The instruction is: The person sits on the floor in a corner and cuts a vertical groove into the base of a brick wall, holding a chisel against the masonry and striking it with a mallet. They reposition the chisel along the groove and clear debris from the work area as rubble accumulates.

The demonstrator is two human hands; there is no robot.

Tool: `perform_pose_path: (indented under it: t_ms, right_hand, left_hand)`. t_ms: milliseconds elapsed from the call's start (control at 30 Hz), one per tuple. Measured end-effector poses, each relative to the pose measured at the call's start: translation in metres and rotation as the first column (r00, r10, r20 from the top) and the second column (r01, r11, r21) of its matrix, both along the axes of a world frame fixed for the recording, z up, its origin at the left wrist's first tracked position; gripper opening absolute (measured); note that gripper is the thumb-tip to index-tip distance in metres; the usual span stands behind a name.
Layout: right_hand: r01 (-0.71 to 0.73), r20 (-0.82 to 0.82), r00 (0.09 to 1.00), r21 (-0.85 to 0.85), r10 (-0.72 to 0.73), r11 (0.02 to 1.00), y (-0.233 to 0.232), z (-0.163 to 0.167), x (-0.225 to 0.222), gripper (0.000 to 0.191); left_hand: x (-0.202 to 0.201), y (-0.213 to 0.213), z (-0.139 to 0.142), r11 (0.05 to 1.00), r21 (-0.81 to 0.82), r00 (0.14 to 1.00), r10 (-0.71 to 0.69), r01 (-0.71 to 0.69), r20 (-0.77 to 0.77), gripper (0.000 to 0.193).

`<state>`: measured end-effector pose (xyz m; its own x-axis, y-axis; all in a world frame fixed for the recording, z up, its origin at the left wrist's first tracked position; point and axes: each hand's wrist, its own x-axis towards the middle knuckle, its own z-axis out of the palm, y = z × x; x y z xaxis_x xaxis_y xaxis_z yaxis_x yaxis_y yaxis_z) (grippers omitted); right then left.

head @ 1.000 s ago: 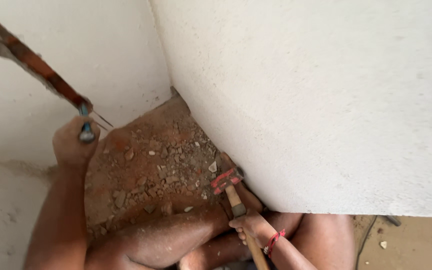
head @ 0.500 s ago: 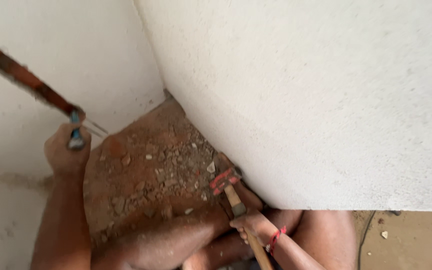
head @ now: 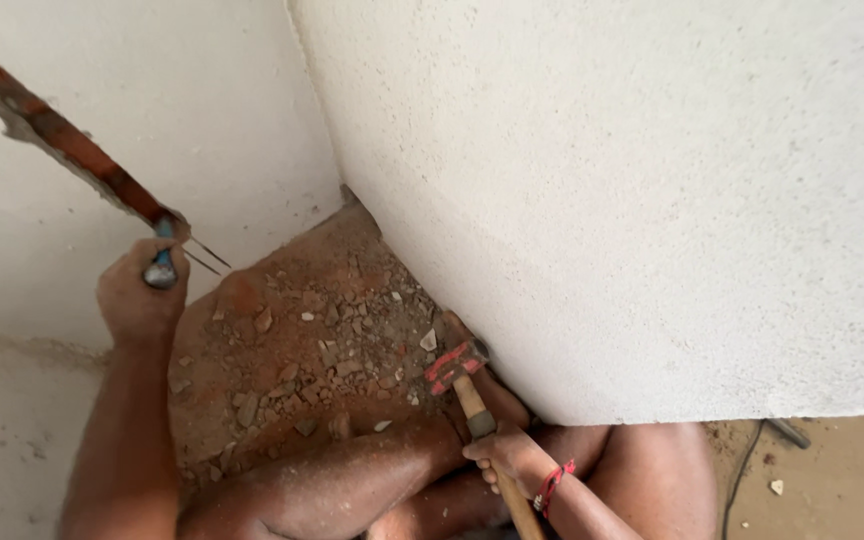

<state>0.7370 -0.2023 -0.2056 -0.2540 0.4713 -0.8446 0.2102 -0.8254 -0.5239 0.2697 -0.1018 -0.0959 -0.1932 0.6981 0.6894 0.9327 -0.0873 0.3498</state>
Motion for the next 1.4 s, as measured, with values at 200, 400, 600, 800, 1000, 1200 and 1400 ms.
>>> perform_pose_path:
  t_ms: [200, 400, 600, 800, 1000, 1200, 1400]
  right_hand:
    - [0.001, 0.023, 1.0, -0.011, 0.0, 1.0, 0.001, 0.001, 0.001, 0.019]
    - [-0.03, 0.013, 0.999, -0.045, 0.03, 0.999, 0.001, -0.009, 0.001, 0.029]
    - [-0.028, 0.056, 0.998, -0.018, 0.029, 0.999, 0.0, -0.003, -0.001, 0.024]
    - [-0.027, 0.005, 1.0, -0.004, 0.027, 1.0, 0.001, 0.0, -0.001, 0.025]
    - [-0.013, 0.0, 1.0, -0.013, 0.013, 1.0, 0.001, 0.004, -0.003, 0.025]
    - [0.01, 0.088, 0.996, -0.06, -0.005, 0.998, 0.003, 0.019, -0.01, 0.021]
    - [-0.008, 0.043, 0.999, -0.059, 0.01, 0.998, 0.002, 0.022, -0.013, 0.026]
  left_hand:
    - [-0.002, -0.007, -0.011, 0.989, -0.145, 0.957, 0.019, 0.024, 0.288, 0.013]
    - [-0.006, -0.041, -0.014, 0.987, -0.155, 0.914, 0.023, 0.044, 0.404, 0.019]
    - [-0.004, -0.012, -0.005, 0.999, 0.022, 0.68, -0.046, 0.043, 0.732, 0.022]
    - [-0.015, 0.017, -0.004, 0.978, 0.199, 0.562, -0.134, -0.056, 0.816, 0.024]
    - [-0.017, 0.036, 0.003, 0.945, 0.288, 0.445, -0.193, -0.157, 0.874, 0.031]
    - [-0.027, 0.034, 0.018, 0.968, 0.189, 0.296, -0.134, -0.167, 0.946, 0.034]
    - [-0.042, 0.027, 0.027, 0.993, 0.118, 0.309, -0.119, 0.023, 0.944, 0.027]
